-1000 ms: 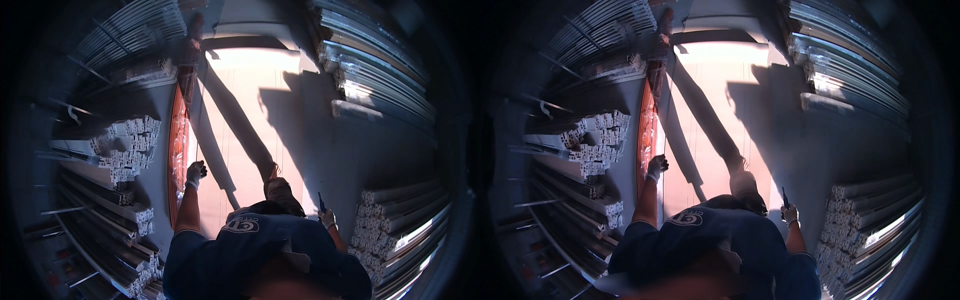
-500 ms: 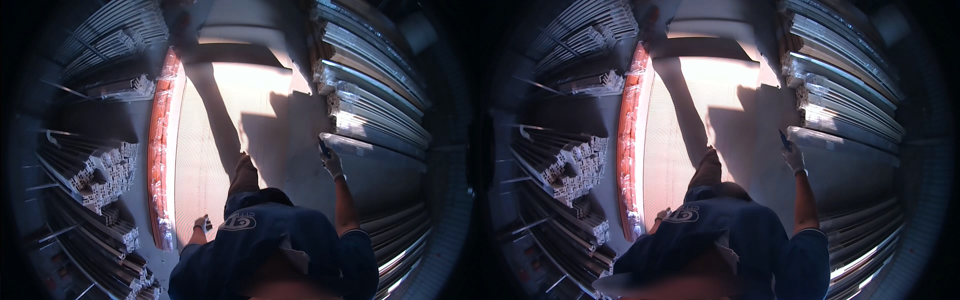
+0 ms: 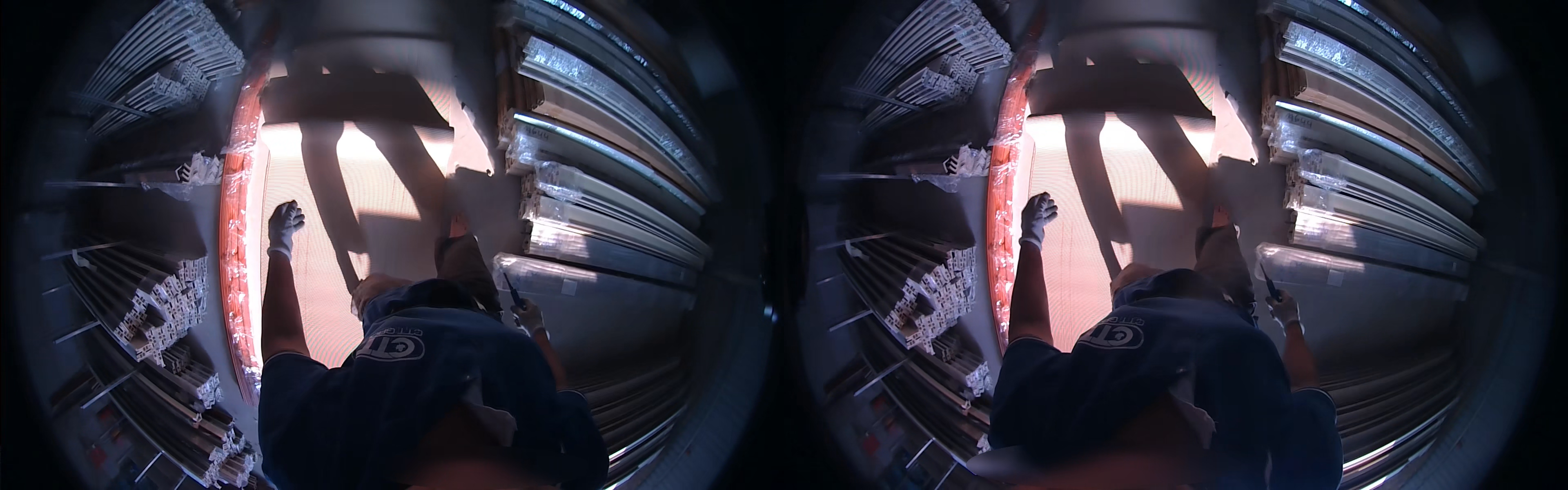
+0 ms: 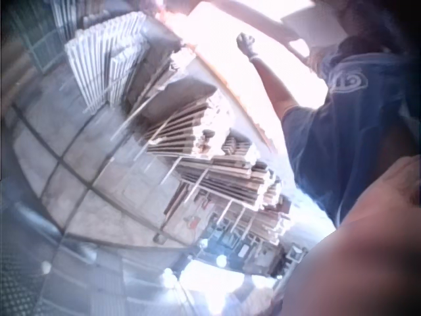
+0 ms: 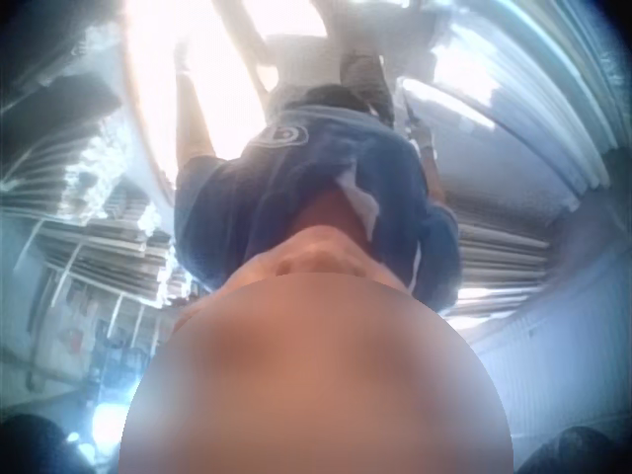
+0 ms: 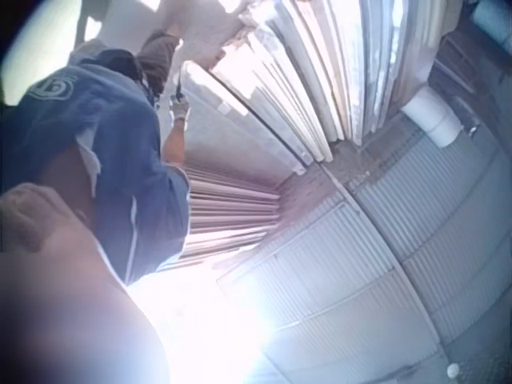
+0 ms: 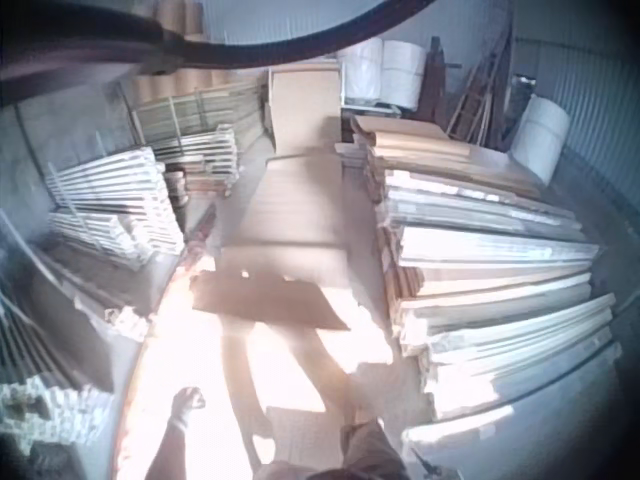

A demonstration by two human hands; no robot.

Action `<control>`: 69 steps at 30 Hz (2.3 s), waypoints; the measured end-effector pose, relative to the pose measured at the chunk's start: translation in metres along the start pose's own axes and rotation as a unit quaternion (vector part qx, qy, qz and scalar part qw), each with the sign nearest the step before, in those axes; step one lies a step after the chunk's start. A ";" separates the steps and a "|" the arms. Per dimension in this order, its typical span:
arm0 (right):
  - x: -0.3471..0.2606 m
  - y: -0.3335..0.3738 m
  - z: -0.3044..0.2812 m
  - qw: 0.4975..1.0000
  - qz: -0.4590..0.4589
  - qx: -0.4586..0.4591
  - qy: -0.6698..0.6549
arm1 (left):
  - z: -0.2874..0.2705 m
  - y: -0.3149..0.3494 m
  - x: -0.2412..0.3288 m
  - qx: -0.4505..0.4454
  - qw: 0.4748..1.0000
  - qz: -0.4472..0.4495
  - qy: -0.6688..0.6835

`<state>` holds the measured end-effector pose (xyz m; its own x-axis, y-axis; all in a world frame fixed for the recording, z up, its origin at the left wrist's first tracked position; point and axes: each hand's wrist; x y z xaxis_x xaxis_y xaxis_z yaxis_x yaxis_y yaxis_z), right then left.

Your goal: The person repeatedly picks up large corrugated panels, places them on the floor, and cuts them into smaller pieces using a utility knife. The cut pieces are set aside on the floor.

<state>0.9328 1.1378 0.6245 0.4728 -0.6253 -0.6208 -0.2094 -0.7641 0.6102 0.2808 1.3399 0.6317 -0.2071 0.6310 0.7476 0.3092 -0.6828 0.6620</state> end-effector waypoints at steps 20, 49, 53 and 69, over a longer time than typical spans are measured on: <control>-0.077 -0.152 -0.203 0.994 -0.011 0.078 -0.081 | 0.214 0.041 -0.058 0.000 0.965 -0.223 -0.134; -0.310 -0.310 0.049 0.916 -0.313 -0.179 0.177 | 0.183 -0.012 0.061 -0.090 0.782 0.098 -0.609; -0.372 -0.291 0.147 0.837 -0.286 -0.296 0.360 | 0.122 -0.067 0.081 -0.147 0.759 0.071 -0.631; -0.486 -0.270 0.209 0.850 0.127 -0.502 -0.101 | -0.039 -0.169 0.210 -0.378 0.768 -0.483 -0.186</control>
<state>0.5804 1.6149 0.6585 0.3429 -0.8417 -0.4170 0.6010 -0.1446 0.7861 0.1488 1.5737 0.6789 0.3229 0.9426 -0.0846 -0.4781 0.2396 0.8450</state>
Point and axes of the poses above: each hand's wrist, its own y-axis away from the middle knuckle, its own z-axis out of the palm, x = y × z, and after that the axes turned 11 degrees about -z, right-handed
